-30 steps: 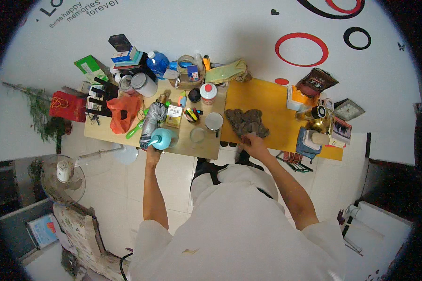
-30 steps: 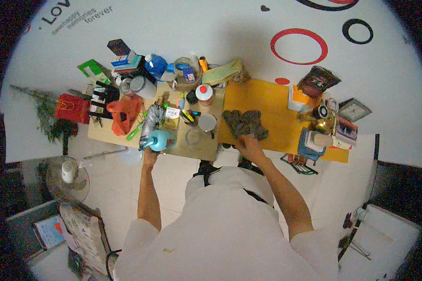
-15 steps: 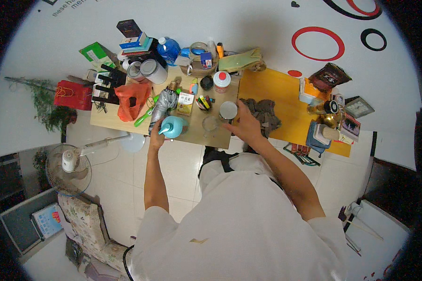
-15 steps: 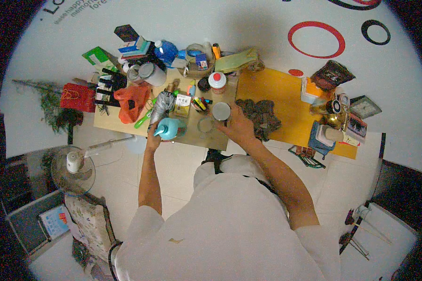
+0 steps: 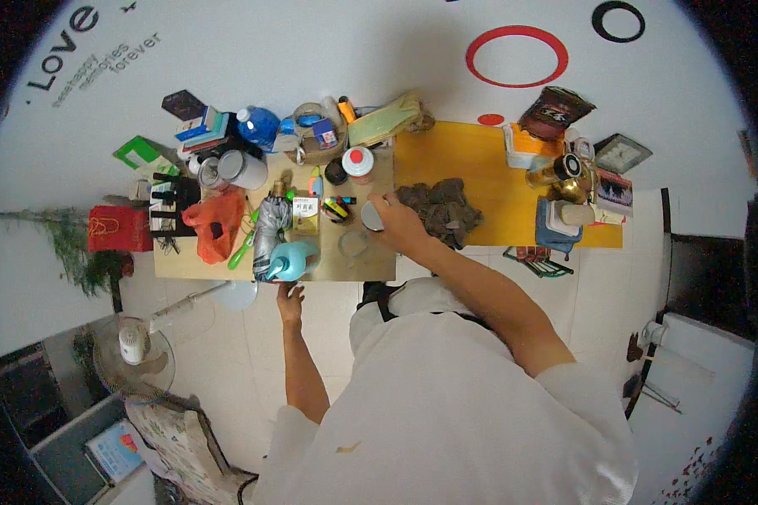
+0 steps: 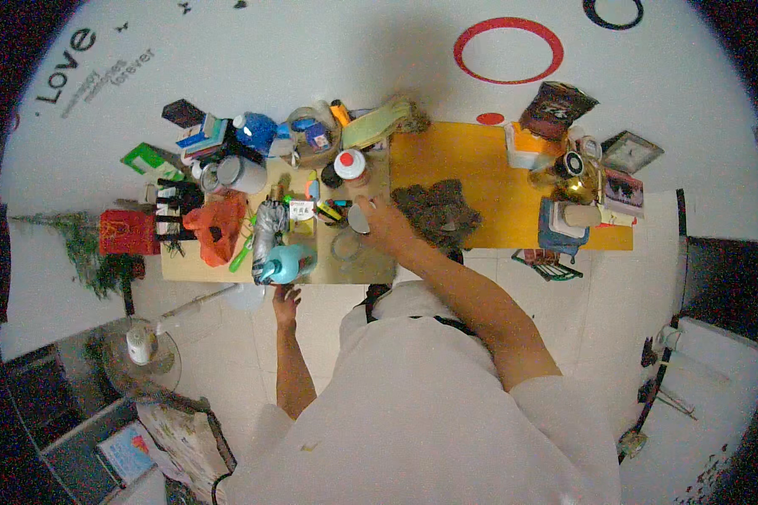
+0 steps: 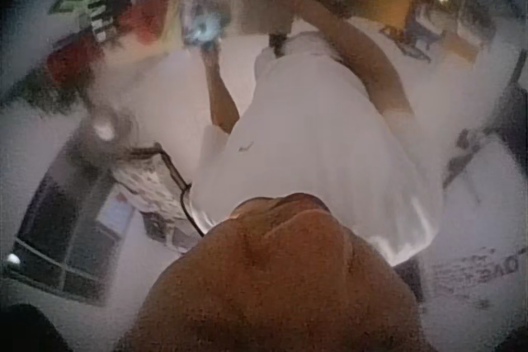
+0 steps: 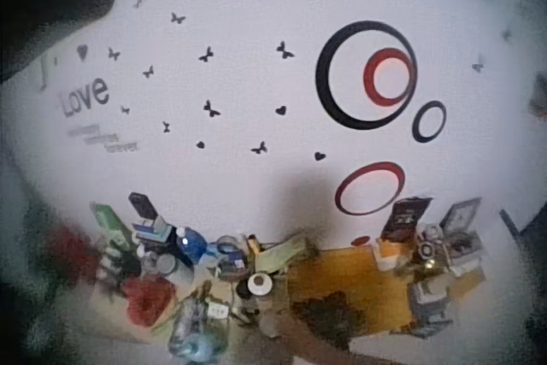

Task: The person wipes the surface of a cluttered table and various objects, including a vacuum flask and a bottle, using a grey cloth.

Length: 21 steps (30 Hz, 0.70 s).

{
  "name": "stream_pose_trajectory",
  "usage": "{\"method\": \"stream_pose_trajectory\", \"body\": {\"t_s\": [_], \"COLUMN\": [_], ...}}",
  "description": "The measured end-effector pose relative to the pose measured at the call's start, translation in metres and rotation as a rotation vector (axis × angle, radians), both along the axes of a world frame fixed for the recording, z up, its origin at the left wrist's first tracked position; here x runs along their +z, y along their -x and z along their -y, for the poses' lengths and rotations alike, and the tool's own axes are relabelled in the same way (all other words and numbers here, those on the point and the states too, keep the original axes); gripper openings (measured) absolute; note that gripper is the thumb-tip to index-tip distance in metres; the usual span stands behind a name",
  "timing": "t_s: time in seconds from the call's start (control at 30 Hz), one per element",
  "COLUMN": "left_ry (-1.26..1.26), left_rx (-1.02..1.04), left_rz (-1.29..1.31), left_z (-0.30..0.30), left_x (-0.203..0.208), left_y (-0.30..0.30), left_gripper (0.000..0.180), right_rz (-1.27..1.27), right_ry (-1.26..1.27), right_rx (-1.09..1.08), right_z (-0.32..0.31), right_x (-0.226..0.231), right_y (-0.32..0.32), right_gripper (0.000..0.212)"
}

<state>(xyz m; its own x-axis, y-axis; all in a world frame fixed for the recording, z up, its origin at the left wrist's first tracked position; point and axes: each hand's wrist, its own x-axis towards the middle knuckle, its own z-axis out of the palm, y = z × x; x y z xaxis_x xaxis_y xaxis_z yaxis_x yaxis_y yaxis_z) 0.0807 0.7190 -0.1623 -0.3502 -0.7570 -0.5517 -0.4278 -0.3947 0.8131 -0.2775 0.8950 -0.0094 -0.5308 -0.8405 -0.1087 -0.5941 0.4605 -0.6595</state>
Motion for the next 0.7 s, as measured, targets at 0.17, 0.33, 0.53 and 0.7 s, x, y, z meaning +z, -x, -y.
{"method": "stream_pose_trajectory", "body": {"t_s": [0.17, 0.33, 0.53, 0.7], "left_ry": [-0.044, -0.085, -0.232, -0.243], "left_rx": [0.073, 0.057, 0.167, 0.136], "left_rz": [0.108, 0.172, 0.174, 0.235], "left_z": [-0.023, -0.063, -0.105, -0.144], "left_x": [-0.006, -0.021, -0.042, -0.03], "left_y": [-0.034, -0.051, -0.093, -0.094], "left_gripper": [0.046, 0.039, 0.041, 0.041], "right_rz": [0.119, -0.038, 0.001, -0.182], "right_ry": [0.089, 0.268, 0.248, 0.034], "right_rx": [-0.142, -0.308, -0.359, -0.453], "right_z": [-0.008, -0.047, -0.063, -0.057], "right_x": [0.033, 0.03, 0.038, 0.02], "right_y": [0.013, 0.079, 0.163, 0.23], "right_gripper": [0.081, 0.075, 0.079, 0.08]}}
